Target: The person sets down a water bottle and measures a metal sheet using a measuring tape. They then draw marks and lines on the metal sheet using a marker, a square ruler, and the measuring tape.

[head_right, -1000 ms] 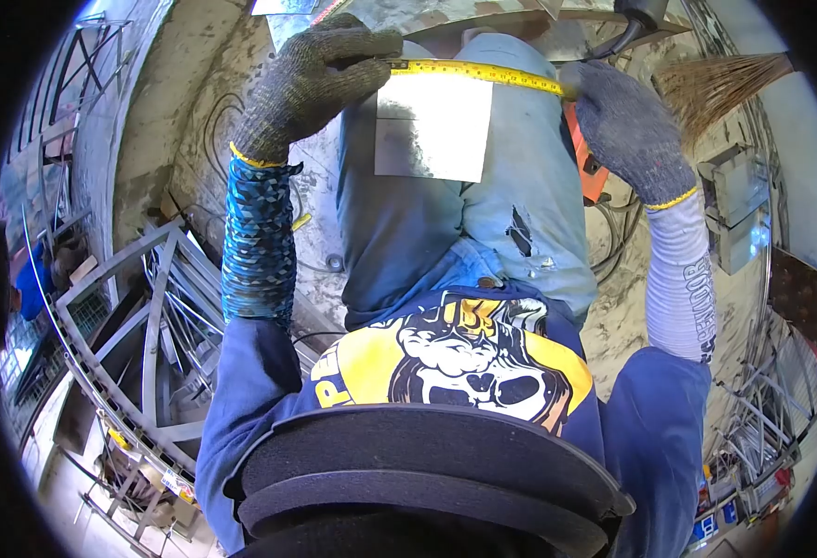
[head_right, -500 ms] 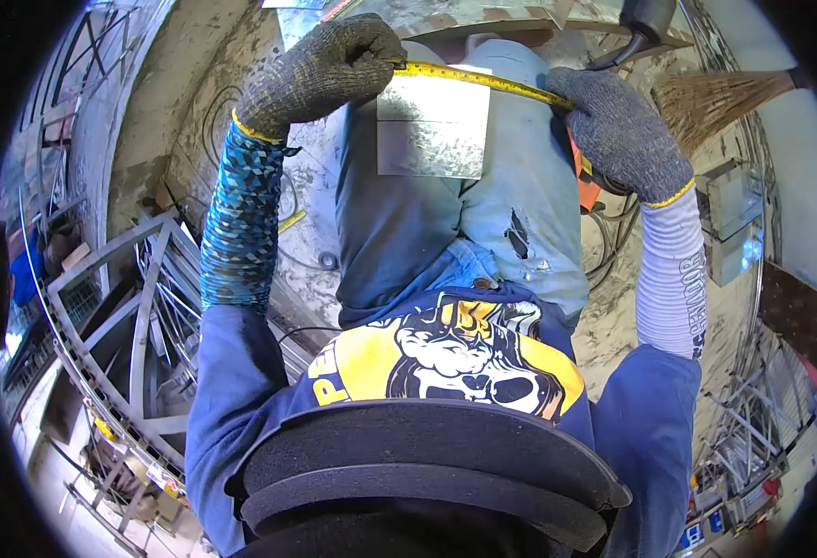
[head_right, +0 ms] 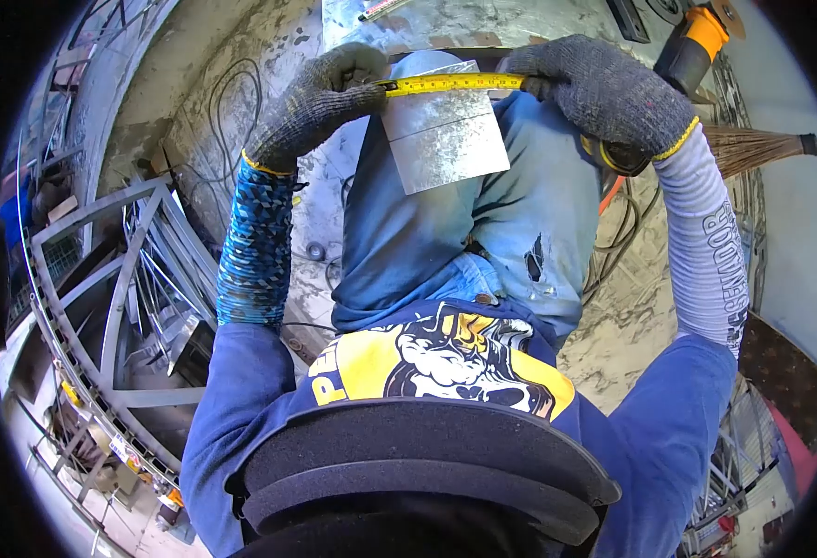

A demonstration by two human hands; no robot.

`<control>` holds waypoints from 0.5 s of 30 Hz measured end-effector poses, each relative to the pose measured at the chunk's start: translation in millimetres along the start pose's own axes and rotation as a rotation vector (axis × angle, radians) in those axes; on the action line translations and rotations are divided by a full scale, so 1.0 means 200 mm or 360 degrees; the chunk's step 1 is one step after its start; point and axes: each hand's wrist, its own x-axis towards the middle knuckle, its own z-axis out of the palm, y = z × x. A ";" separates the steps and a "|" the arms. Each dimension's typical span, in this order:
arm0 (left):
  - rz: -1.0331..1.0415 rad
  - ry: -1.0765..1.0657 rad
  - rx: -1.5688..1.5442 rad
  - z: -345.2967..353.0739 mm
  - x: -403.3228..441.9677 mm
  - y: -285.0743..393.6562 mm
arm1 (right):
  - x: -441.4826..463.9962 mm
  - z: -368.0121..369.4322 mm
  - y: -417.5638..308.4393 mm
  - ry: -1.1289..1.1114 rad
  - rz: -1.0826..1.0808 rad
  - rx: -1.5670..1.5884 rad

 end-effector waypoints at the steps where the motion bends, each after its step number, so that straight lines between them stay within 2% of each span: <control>1: 0.0087 0.0071 -0.0033 0.01 -0.01 0.00 | 0.02 0.00 0.01 -0.0010 -0.0013 -0.0003; 7: 0.0237 0.0163 -0.0007 0.02 -0.06 -0.06 | 0.10 0.05 0.02 0.0080 -0.0014 -0.0080; 8: 0.0279 0.0185 -0.0037 0.03 -0.06 -0.07 | 0.12 0.04 0.01 0.0027 -0.0004 0.0042; 10: 0.0243 0.0177 -0.0018 0.01 -0.07 -0.08 | 0.15 0.04 -0.04 -0.0030 0.0007 0.0165; 13: 0.0184 0.0148 -0.0127 0.00 -0.08 -0.08 | 0.18 0.03 -0.06 -0.0115 0.0128 -0.0046; 15: 0.0139 0.0149 -0.0255 0.00 -0.09 -0.08 | 0.20 0.04 -0.04 -0.0150 -0.0018 -0.0056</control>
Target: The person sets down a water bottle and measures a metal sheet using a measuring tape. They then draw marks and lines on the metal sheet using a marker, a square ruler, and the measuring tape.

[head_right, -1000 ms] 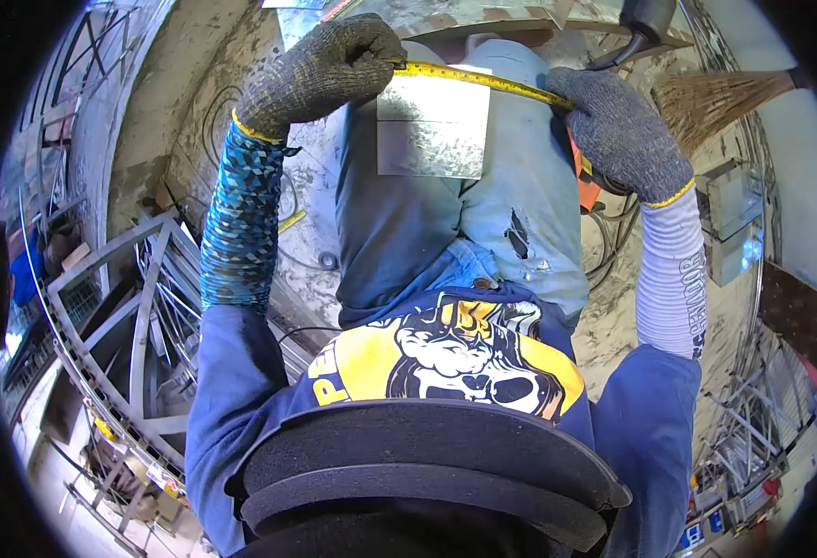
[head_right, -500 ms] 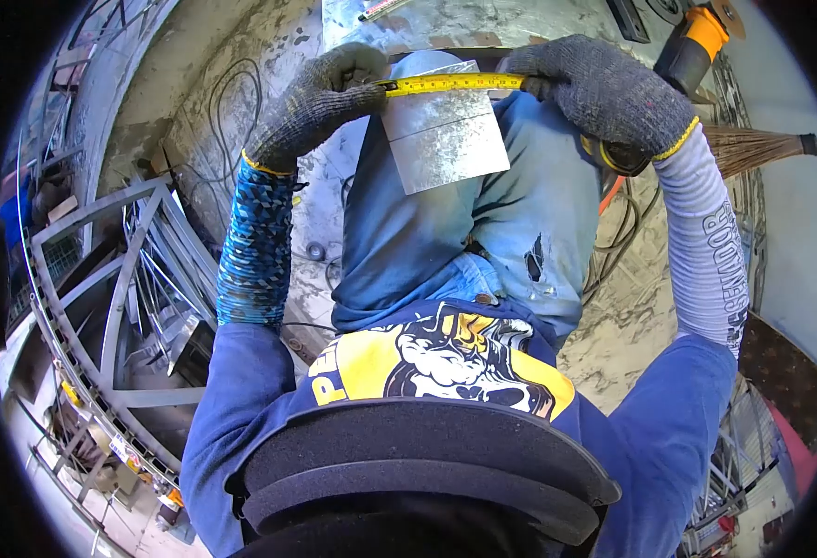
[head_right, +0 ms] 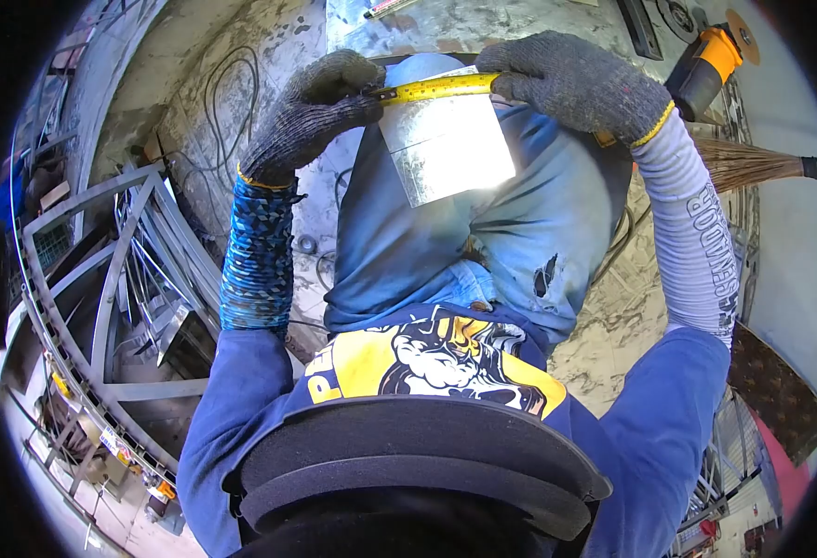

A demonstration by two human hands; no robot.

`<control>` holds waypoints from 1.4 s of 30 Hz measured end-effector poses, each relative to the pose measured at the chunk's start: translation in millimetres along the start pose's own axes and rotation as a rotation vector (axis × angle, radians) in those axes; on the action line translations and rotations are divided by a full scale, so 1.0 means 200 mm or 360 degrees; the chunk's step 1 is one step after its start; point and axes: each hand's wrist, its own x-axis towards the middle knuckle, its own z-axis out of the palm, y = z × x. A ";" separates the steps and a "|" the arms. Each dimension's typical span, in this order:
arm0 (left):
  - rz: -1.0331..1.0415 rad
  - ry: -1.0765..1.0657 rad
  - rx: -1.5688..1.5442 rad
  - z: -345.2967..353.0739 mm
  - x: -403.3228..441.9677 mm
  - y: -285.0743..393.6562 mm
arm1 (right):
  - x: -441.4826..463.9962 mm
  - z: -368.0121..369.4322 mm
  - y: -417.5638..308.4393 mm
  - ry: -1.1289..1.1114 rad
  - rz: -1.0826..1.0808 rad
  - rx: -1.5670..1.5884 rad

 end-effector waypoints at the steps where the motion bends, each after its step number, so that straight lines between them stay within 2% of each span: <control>1: 0.0018 -0.0018 -0.0062 0.00 -0.01 0.00 | 0.00 0.00 0.00 -0.0003 -0.0008 0.0003; 3: 0.0022 -0.0029 -0.0124 -0.03 -0.03 -0.01 | -0.01 0.00 -0.03 -0.0099 0.0032 0.0309; 5: 0.0026 -0.0109 -0.0418 -0.05 -0.05 -0.04 | -0.07 0.07 -0.11 0.0013 -0.0001 0.0188; 6: 0.0000 -0.0122 -0.0292 -0.05 -0.06 0.00 | -0.09 0.11 -0.15 0.0127 -0.0025 0.0065; 9: -0.0013 -0.0025 -0.0201 -0.03 -0.07 -0.04 | -0.14 0.12 -0.17 0.0150 0.0026 0.0076; 11: -0.0050 -0.0027 -0.0272 -0.02 -0.06 -0.03 | -0.14 0.14 -0.16 0.0216 0.0053 0.0099; 13: 0.0131 -0.0019 -0.0002 -0.01 -0.06 -0.02 | -0.13 0.14 -0.17 0.0214 0.0025 -0.0048; 17: 0.0059 -0.0044 -0.0094 -0.01 -0.10 -0.03 | -0.09 0.15 -0.12 0.0303 -0.0142 0.0016; 19: 0.0096 0.0099 -0.0179 0.01 -0.12 -0.03 | -0.08 0.12 -0.15 0.0157 0.0011 0.0235; 23: 0.0112 0.0140 -0.0035 0.03 -0.14 -0.02 | -0.05 0.07 -0.18 0.0126 -0.0021 0.0103; 25: 0.0172 0.0171 -0.0078 0.04 -0.14 -0.02 | -0.03 0.07 -0.13 0.0120 -0.0190 -0.0043; 28: 0.0201 0.0187 0.0026 0.04 -0.15 0.00 | -0.01 0.08 -0.15 0.0096 -0.0105 0.0063; 32: 0.0213 0.0243 0.0118 0.06 -0.17 0.05 | 0.02 0.11 -0.13 0.0085 -0.0153 0.0138; 34: 0.0108 0.0258 0.0032 0.07 -0.18 0.05 | 0.04 0.15 -0.11 0.0325 -0.0255 -0.0041; 38: 0.0136 0.0411 0.0228 0.09 -0.20 0.06 | 0.07 0.16 -0.12 0.0216 -0.0116 0.0136; 41: 0.0021 0.0516 0.0254 0.10 -0.23 0.08 | 0.09 0.20 -0.10 0.0362 -0.0198 0.0177; 42: 0.0018 0.0582 0.0032 0.13 -0.24 0.08 | 0.09 0.26 -0.08 0.0537 -0.0450 0.0023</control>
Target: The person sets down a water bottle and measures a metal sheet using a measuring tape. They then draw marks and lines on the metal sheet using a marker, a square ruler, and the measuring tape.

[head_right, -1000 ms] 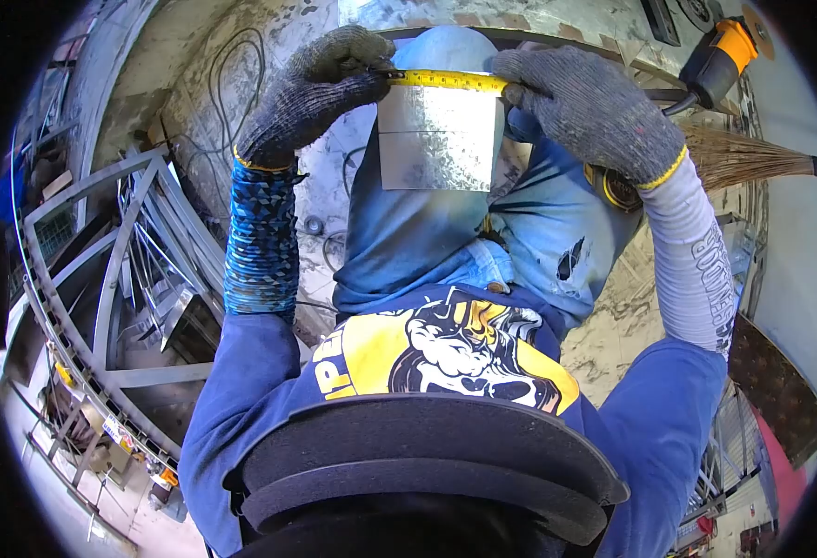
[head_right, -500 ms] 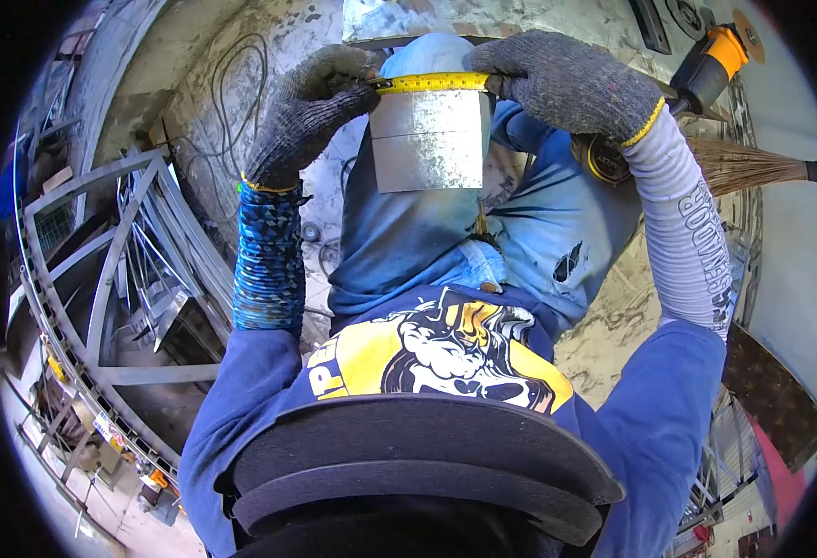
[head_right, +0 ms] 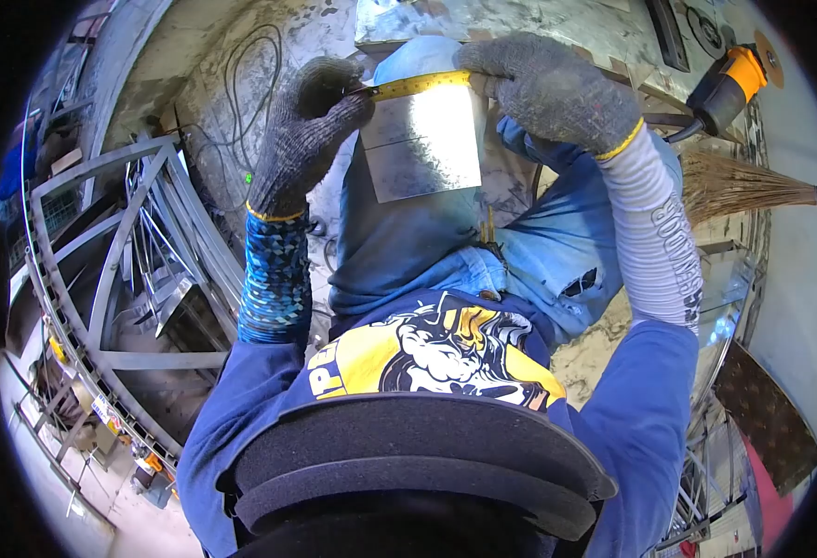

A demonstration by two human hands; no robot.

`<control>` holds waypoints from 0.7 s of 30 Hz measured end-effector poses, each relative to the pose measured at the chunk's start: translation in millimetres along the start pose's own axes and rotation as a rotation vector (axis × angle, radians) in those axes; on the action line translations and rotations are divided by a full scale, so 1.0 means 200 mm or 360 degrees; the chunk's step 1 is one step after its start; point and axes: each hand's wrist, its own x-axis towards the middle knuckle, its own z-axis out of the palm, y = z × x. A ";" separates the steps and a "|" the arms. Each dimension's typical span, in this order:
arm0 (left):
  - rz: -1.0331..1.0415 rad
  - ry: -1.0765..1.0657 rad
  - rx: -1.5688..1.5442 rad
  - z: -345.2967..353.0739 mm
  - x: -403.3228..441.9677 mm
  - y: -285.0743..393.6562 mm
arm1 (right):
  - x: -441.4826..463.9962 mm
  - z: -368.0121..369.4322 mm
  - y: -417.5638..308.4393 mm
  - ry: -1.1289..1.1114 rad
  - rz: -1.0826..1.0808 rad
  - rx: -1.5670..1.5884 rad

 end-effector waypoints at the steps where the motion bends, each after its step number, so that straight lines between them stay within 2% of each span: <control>1: -0.0039 0.0072 -0.0215 0.02 -0.01 0.01 | 0.00 0.03 0.02 0.0079 -0.0152 -0.0060; 2: 0.0123 0.0122 -0.0251 0.03 -0.02 0.01 | -0.01 0.06 0.04 0.0164 -0.0300 -0.0127; 5: 0.0053 0.0040 0.0037 -0.02 0.00 0.04 | 0.01 0.12 0.05 0.0271 -0.0396 -0.0039; 8: 0.0057 -0.0020 0.0051 -0.06 0.05 0.03 | 0.01 0.09 0.02 0.0198 -0.0160 0.0360; 11: 0.0051 -0.0040 0.0160 -0.06 0.06 0.04 | 0.01 0.05 -0.01 0.0007 -0.0026 0.0179; 14: -0.0029 -0.0024 -0.0054 -0.04 0.04 0.00 | 0.01 0.05 -0.01 0.0187 -0.0321 -0.0178; 16: 0.0033 0.0009 -0.0250 0.01 0.00 0.02 | 0.00 0.05 0.00 0.0169 -0.0293 -0.0084; 19: -0.0019 0.0091 -0.0230 0.03 -0.03 0.05 | 0.00 0.05 -0.01 0.0100 -0.0170 0.0114; 20: -0.0060 0.0010 -0.0170 0.00 -0.03 0.06 | 0.00 0.05 -0.01 0.0080 -0.0136 0.0171; 21: -0.0060 0.0021 -0.0162 -0.01 -0.02 0.06 | 0.00 0.05 0.00 0.0079 -0.0231 0.0100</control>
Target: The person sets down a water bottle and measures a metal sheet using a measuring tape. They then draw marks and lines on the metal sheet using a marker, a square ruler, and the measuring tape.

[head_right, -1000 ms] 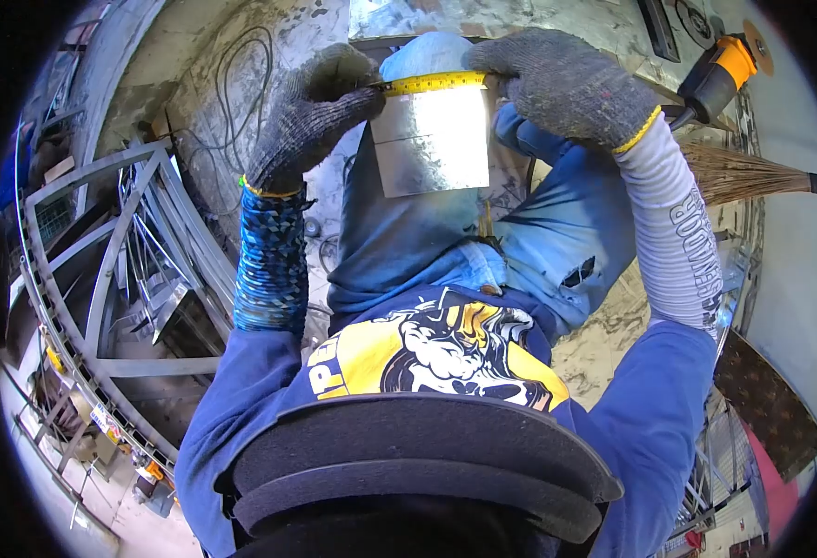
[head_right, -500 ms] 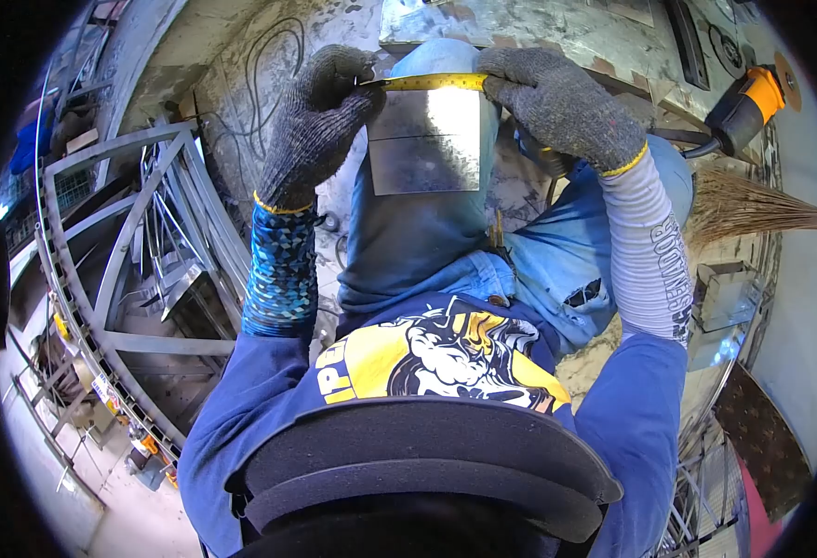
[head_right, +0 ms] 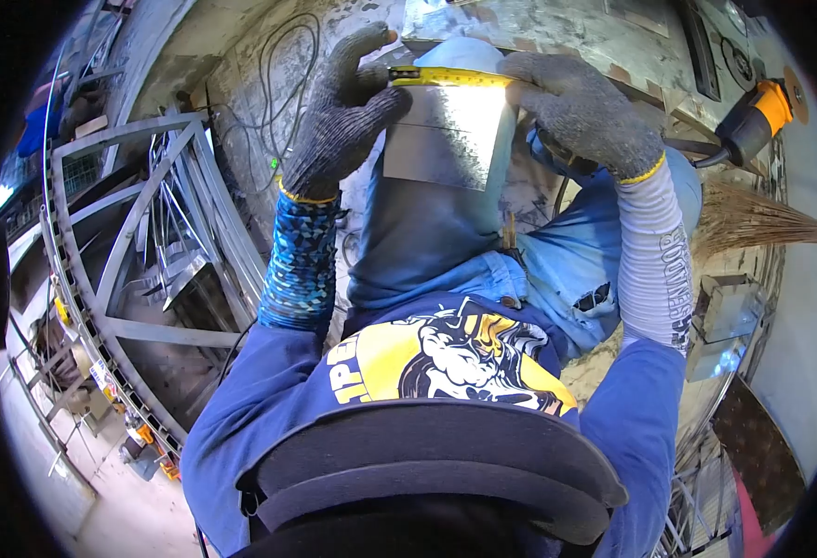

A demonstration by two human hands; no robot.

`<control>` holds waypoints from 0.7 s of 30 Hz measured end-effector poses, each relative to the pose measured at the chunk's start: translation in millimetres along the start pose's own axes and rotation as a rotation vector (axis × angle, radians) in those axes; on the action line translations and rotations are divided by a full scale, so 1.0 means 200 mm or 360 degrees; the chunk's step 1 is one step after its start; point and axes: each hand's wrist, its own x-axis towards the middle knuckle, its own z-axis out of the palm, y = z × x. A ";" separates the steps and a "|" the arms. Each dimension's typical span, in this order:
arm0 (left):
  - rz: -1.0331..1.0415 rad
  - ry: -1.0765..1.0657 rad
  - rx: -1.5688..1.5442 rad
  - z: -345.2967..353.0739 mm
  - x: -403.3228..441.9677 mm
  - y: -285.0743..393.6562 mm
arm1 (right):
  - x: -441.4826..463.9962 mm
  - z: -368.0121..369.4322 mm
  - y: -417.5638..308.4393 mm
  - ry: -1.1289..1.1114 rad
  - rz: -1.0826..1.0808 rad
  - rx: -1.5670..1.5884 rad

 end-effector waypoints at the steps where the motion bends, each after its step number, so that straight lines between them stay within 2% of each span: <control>1: -0.0004 0.0016 0.0011 0.00 0.01 0.00 | 0.00 0.00 0.01 0.0000 -0.0054 -0.0036; 5: 0.0032 0.0009 -0.0076 0.00 0.02 -0.02 | -0.04 0.02 0.06 0.0020 -0.0107 -0.0151; 8: 0.0035 0.0034 -0.0090 0.02 0.01 -0.05 | -0.05 0.04 0.01 0.0117 -0.0031 0.0006; 9: 0.0040 0.0086 -0.0021 0.03 0.01 -0.05 | 0.00 -0.01 -0.08 0.0037 0.0181 0.0053; 11: 0.0079 0.0082 -0.0091 0.05 0.02 -0.06 | 0.02 -0.03 -0.11 -0.0050 0.0385 0.0095; 14: 0.0101 0.0062 -0.0170 0.05 0.01 -0.07 | 0.00 0.01 -0.10 0.0029 0.0259 -0.0146; 21: 0.0041 -0.0023 -0.0234 0.01 0.01 -0.02 | 0.02 0.00 -0.15 0.0149 0.0343 -0.0317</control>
